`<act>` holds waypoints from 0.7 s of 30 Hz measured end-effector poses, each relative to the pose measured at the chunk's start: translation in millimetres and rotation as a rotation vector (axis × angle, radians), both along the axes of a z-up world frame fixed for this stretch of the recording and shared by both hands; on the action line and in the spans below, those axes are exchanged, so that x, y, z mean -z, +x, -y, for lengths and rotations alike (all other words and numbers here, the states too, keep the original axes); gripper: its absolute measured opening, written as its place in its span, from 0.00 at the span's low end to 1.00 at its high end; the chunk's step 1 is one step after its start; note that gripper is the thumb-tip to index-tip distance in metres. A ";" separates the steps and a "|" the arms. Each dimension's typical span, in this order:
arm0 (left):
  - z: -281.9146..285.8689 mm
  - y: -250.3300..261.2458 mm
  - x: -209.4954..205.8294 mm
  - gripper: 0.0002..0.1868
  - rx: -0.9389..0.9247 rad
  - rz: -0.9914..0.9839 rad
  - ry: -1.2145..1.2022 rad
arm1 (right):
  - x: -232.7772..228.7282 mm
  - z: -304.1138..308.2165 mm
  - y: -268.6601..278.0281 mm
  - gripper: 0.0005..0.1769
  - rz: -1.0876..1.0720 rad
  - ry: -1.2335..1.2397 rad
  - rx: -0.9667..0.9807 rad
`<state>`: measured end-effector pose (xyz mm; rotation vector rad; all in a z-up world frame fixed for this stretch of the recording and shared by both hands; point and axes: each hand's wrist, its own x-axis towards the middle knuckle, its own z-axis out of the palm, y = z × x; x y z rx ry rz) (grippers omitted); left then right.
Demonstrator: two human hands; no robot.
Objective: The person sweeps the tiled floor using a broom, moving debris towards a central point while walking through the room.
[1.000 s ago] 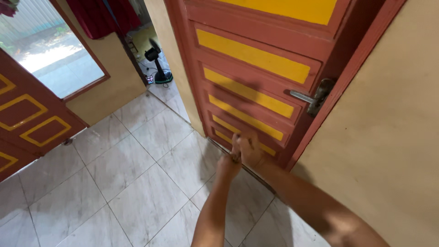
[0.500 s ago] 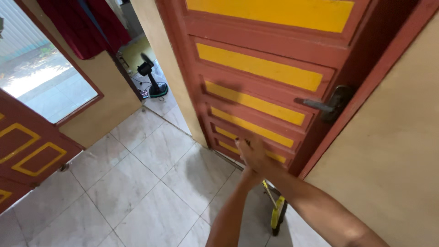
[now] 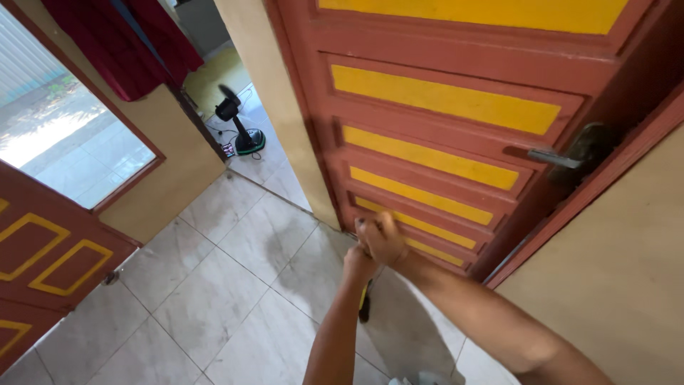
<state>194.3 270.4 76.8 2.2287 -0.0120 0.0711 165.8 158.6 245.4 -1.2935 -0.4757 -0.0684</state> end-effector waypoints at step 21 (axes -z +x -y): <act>-89.1 14.9 28.0 0.22 0.363 -0.020 0.079 | 29.0 -113.2 13.2 0.15 -0.155 0.050 0.054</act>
